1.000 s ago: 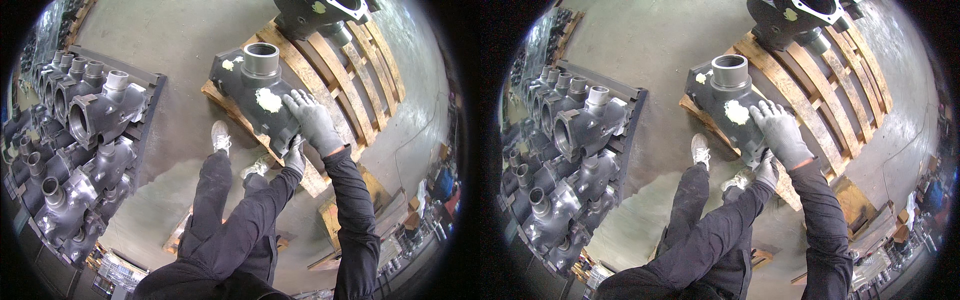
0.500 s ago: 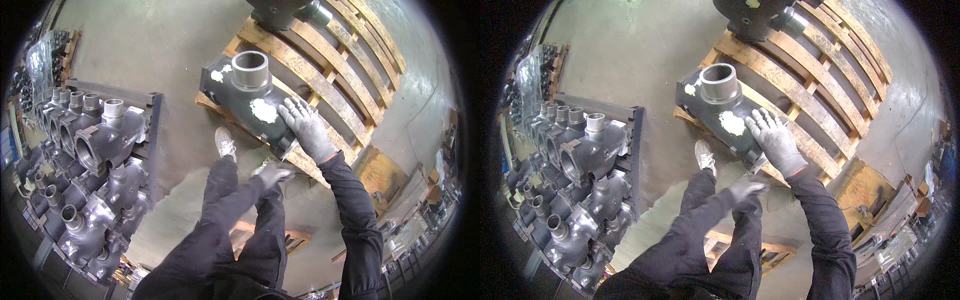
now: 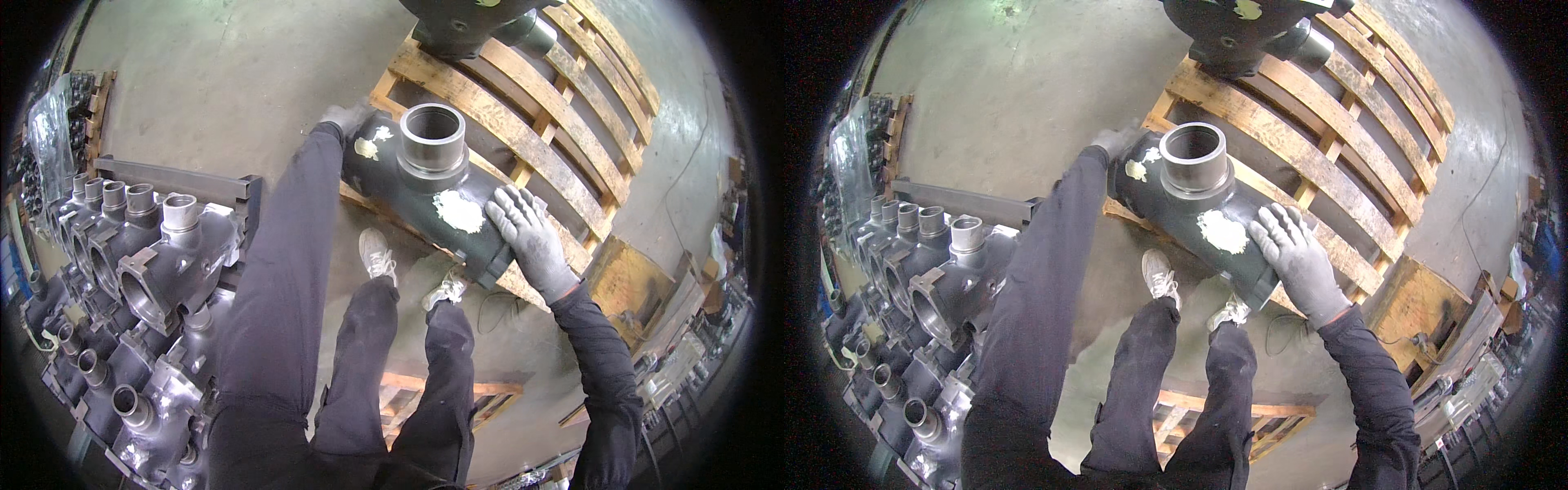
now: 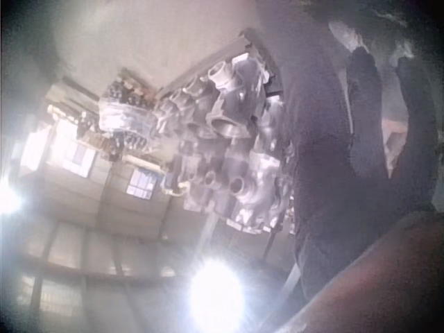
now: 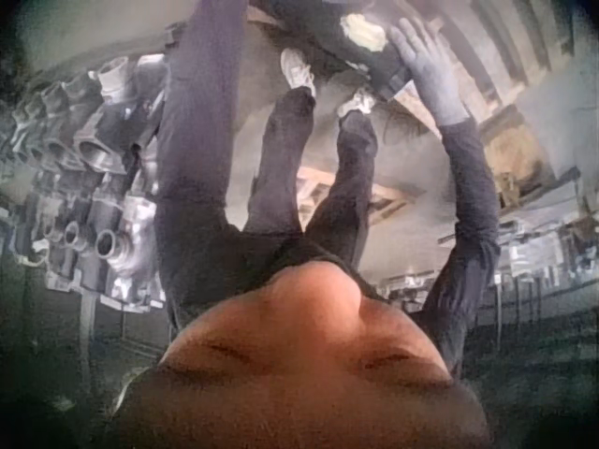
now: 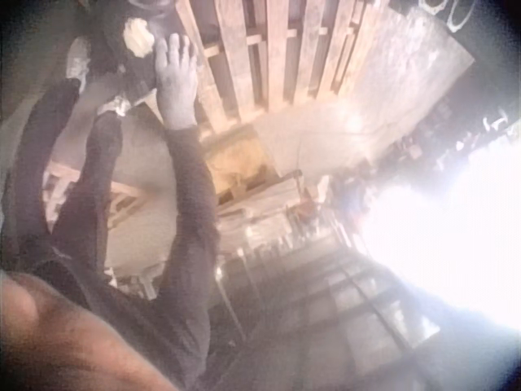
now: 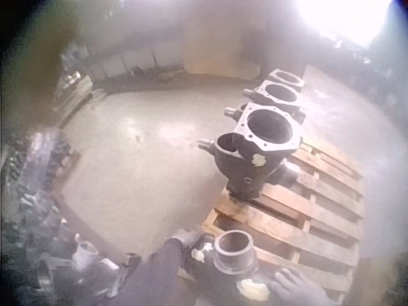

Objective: The person uses a handheld angle grinder to smooth the surfaces of metal castings placed on a wooden pallet. They reposition the castings to access different sides and then move finished pieces to a nearby stack.

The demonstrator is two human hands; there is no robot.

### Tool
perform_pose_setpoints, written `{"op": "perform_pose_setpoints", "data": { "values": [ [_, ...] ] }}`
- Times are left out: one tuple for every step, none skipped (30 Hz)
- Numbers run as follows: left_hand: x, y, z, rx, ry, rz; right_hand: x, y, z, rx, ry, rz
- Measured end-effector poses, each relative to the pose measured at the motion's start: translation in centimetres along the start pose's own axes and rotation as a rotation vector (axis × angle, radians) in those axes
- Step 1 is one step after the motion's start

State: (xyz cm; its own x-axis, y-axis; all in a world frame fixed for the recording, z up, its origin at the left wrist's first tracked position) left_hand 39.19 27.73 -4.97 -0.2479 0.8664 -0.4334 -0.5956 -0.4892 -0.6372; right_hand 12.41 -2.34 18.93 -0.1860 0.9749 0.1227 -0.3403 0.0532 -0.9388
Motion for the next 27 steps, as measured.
{"op": "perform_pose_setpoints", "data": {
  "values": [
    [0.2, 1.0, 0.1, 0.001, 0.031, -0.027, 0.1, 0.0, 0.0, -0.008, 0.004, -0.013],
    [0.3, 2.1, 0.0, 0.061, 0.051, -0.051, 0.1, -0.1, 0.1, -0.013, 0.005, -0.026],
    [0.7, 2.6, -0.4, 0.084, 0.057, 0.062, 0.1, 0.0, 0.1, -0.013, 0.010, -0.042],
    [1.3, 3.0, -0.6, 0.169, 0.045, 0.173, 0.0, 0.0, 0.3, -0.046, 0.014, -0.049],
    [2.2, 3.5, -0.3, 0.235, 0.019, 0.283, -0.1, 0.1, 0.4, -0.036, 0.013, -0.032],
    [2.8, 3.8, -0.2, 0.166, -0.049, 0.327, 0.0, 0.2, 0.7, -0.031, 0.006, -0.053],
    [3.4, 3.8, 0.1, 0.107, -0.018, 0.360, -0.2, 0.2, 0.7, -0.040, 0.003, -0.057],
    [3.6, 3.5, 0.2, 0.039, 0.013, 0.383, -0.3, 0.3, 1.0, -0.044, 0.004, -0.071],
    [4.0, 3.6, 1.0, 0.000, 0.030, 0.405, -0.4, 0.3, 1.3, -0.059, -0.021, -0.044],
    [4.6, 3.6, 2.1, -0.019, 0.034, 0.428, -0.5, 0.4, 1.4, -0.067, -0.043, -0.029],
    [5.4, 3.2, 3.5, -0.028, 0.032, 0.453, -0.5, 0.5, 1.6, -0.077, -0.065, -0.025],
    [6.0, 2.6, 5.1, -0.038, 0.031, 0.478, -0.5, 0.5, 2.0, -0.076, -0.086, -0.035],
    [6.3, 2.3, 6.5, -0.041, 0.004, 0.498, -0.6, 0.6, 2.2, -0.082, -0.129, -0.039],
    [6.8, 2.2, 8.7, -0.107, 0.019, 0.589, -0.7, 0.7, 2.6, -0.073, -0.163, -0.048],
    [7.4, 2.4, 11.5, -0.164, 0.042, 0.714, -0.8, 0.8, 3.3, -0.058, -0.196, -0.057],
    [7.9, 2.2, 13.6, -0.223, -0.027, 0.569, -1.1, 0.9, 3.9, -0.038, -0.211, -0.047],
    [8.3, 1.8, 15.7, -0.292, -0.027, 0.463, -1.5, 1.2, 4.6, -0.021, -0.227, -0.024],
    [8.6, 1.8, 17.7, -0.294, -0.068, 0.386, -2.1, 1.3, 5.3, -0.007, -0.248, -0.012],
    [8.7, 2.0, 19.6, -0.297, -0.113, 0.310, -2.9, 1.6, 6.0, 0.006, -0.273, 0.004],
    [8.4, 2.5, 22.3, -0.414, -0.031, 0.370, -3.9, 1.8, 6.8, 0.021, -0.255, -0.026],
    [8.0, 3.2, 24.9, -0.453, -0.027, 0.398, -4.9, 1.9, 7.4, -0.087, -0.204, -0.006],
    [7.5, 3.9, 27.5, -0.493, -0.022, 0.425, -5.7, 2.2, 7.7, -0.223, 0.024, -0.227],
    [6.8, 4.8, 29.9, -0.487, -0.087, 0.394, -6.8, 3.2, 7.8, -0.303, 0.323, -0.472],
    [6.0, 5.7, 32.3, -0.538, -0.112, 0.525, -8.0, 4.6, 8.2, -0.342, 0.721, -0.794],
    [4.8, 6.6, 34.4, -0.631, -0.150, 0.595, -9.2, 6.7, 8.3, -0.303, 1.216, -1.170],
    [3.6, 7.5, 36.1, -0.626, -0.232, 0.615, -9.4, 8.0, 7.2, -0.236, 1.214, -1.445],
    [2.5, 8.0, 37.9, -0.640, -0.298, 0.572, -9.7, 8.8, 5.8, -0.243, 1.081, -1.745]
  ]
}}
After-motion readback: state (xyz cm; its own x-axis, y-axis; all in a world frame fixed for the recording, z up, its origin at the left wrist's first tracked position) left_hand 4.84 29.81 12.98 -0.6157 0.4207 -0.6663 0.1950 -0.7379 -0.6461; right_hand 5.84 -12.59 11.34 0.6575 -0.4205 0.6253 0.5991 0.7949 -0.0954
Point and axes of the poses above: each hand's wrist, its own z-axis away from the middle knuckle, its own y-axis out of the palm, x = y × z, the point moved 3 cm from there along -z, towards the middle knuckle, and after that the axes turned 10 degrees about y, right-handed, at the moved point
